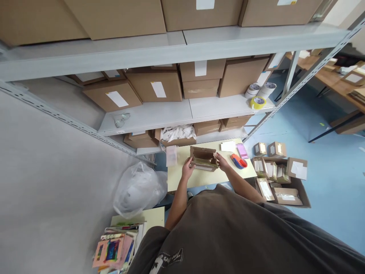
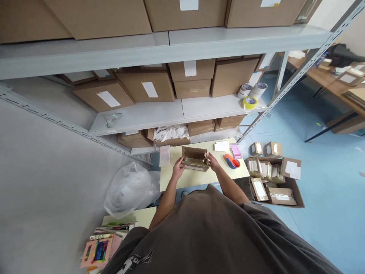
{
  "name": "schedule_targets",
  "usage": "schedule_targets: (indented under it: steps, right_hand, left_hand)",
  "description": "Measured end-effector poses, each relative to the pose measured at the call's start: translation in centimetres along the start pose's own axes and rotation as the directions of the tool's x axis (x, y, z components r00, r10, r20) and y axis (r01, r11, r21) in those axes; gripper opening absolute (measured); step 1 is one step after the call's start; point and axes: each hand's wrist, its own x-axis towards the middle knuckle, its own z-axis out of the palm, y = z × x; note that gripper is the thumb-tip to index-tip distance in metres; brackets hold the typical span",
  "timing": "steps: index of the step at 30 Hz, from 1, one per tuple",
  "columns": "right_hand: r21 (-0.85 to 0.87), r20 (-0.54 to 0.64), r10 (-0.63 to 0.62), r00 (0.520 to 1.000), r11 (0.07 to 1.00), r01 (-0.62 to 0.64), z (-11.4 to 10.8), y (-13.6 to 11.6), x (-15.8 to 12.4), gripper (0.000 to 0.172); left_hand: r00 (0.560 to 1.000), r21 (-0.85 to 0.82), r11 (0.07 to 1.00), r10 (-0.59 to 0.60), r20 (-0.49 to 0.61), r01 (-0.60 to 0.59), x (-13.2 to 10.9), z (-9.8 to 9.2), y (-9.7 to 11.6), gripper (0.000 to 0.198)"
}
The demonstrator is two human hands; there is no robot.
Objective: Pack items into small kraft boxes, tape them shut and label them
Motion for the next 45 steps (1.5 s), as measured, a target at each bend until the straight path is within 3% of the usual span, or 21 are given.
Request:
schedule_targets:
  steps: [6,13,15,19,24,27,32,36,38,41,45]
  right_hand:
    - [0.035,-0.092,0.041,0.995,0.999,-0.037,1.2,0.8,0.6,0.057]
    - [-0.058,-0.11,0.067,0.992,0.996,-0.074,1.2,0.8,0.6,0.056]
    - [-0.091,-0.11,0.03,0.993,0.995,-0.04,1.0,0.8,0.3,0.06]
    - [-0.184,-0.045,-0.181,0.982,0.968,0.17,0.5,1.7,-1.2,0.073]
    - [-0.321,0.026,-0.349,0.937,0.884,0.339,0.4,3.1,-2.7,0.078]
    - [-0.464,0.086,-0.374,0.924,0.805,0.369,0.6,3.1,-2.3,0.074]
    - [-0.552,0.13,-0.305,0.943,0.768,0.325,0.4,2.1,-0.9,0.073]
    - [-0.571,0.141,-0.299,0.944,0.754,0.324,0.5,1.7,-1.2,0.083]
    - [-0.549,0.082,-0.313,0.946,0.778,0.305,0.8,2.0,-1.7,0.098]
    - [-0.465,-0.004,-0.327,0.945,0.837,0.288,1.6,2.7,-2.4,0.112]
    - [-0.384,-0.112,-0.287,0.951,0.895,0.225,2.4,3.5,-2.2,0.098]
  left_hand:
    - [0.997,0.083,0.996,-0.035,0.062,0.03,-1.5,-1.5,0.1,0.062]
    - [1.0,0.018,1.0,-0.02,0.008,0.02,-1.2,-0.5,0.0,0.045]
    - [1.0,0.047,0.999,-0.013,-0.024,0.014,-1.1,-0.2,0.0,0.041]
    - [0.995,0.119,0.993,0.007,-0.095,0.004,-1.0,0.6,0.0,0.039]
    - [0.991,0.19,0.981,-0.016,-0.137,0.042,-0.9,1.1,0.0,0.056]
    - [0.993,0.228,0.973,-0.015,-0.119,0.042,-0.6,0.9,0.2,0.069]
    - [0.999,0.356,0.934,-0.001,-0.043,0.016,1.3,-0.7,1.6,0.094]
    - [0.99,0.47,0.88,0.005,0.137,-0.07,4.1,-2.4,3.6,0.105]
    - [0.978,0.509,0.857,-0.029,0.208,-0.082,5.0,-2.9,4.3,0.099]
    - [0.977,0.516,0.854,-0.054,0.207,-0.063,4.9,-3.0,4.2,0.072]
    - [0.977,0.457,0.889,-0.11,0.182,0.015,3.1,-1.8,2.7,0.047]
